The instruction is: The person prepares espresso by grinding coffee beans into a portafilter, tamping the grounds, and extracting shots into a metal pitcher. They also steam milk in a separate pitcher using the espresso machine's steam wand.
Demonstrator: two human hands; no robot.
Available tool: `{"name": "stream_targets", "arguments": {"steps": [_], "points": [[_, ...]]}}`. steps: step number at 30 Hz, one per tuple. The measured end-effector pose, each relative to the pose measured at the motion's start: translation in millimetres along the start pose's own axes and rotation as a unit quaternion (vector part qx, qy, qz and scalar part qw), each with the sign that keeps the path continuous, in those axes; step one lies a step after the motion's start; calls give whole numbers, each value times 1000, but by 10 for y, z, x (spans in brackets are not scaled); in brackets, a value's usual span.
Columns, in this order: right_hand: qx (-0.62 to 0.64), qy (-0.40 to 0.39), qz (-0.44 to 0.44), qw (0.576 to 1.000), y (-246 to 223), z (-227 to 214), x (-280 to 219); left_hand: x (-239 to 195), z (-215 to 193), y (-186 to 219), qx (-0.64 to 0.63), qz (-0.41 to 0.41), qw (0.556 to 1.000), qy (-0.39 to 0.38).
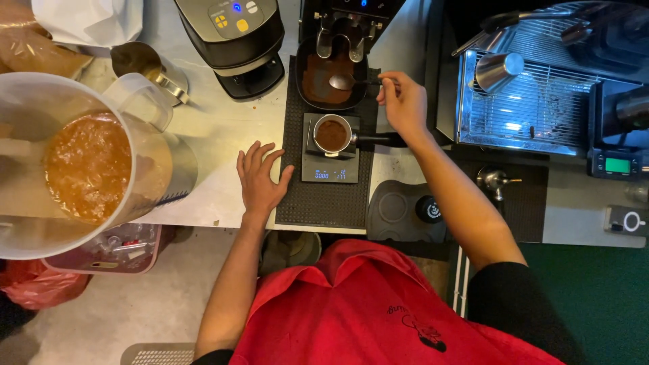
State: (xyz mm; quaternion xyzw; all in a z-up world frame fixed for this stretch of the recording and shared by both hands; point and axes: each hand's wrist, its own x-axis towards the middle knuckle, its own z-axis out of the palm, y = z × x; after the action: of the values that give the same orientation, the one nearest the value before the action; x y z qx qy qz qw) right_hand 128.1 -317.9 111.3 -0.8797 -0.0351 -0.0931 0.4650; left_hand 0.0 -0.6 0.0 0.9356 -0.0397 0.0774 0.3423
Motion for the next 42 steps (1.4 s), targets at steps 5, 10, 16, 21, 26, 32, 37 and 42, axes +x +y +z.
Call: {"name": "stream_targets", "arguments": {"steps": [5, 10, 16, 21, 26, 32, 37, 42], "points": [[15, -27, 71, 997, 47, 96, 82, 6, 7, -6, 1, -4, 1000, -2], [108, -44, 158, 980, 89, 170, 142, 8, -10, 23, 2, -7, 1000, -6], [136, -44, 163, 976, -369, -266, -30, -4, -4, 3, -2, -8, 1000, -6], [39, -38, 20, 998, -656, -664, -582, 2, -16, 6, -1, -1, 1000, -7], [-2, 2, -53, 999, -382, -640, -515, -4, -4, 1, 0, 3, 1000, -5], [106, -61, 149, 981, -183, -136, -41, 3, -19, 8, -15, 27, 1000, 6], [13, -86, 98, 991, -228, -213, -226, 9, -51, 29, -30, 44, 998, 16], [-262, -304, 43, 915, -284, -335, -290, -13, 15, -12, 6, -5, 1000, -13]]}}
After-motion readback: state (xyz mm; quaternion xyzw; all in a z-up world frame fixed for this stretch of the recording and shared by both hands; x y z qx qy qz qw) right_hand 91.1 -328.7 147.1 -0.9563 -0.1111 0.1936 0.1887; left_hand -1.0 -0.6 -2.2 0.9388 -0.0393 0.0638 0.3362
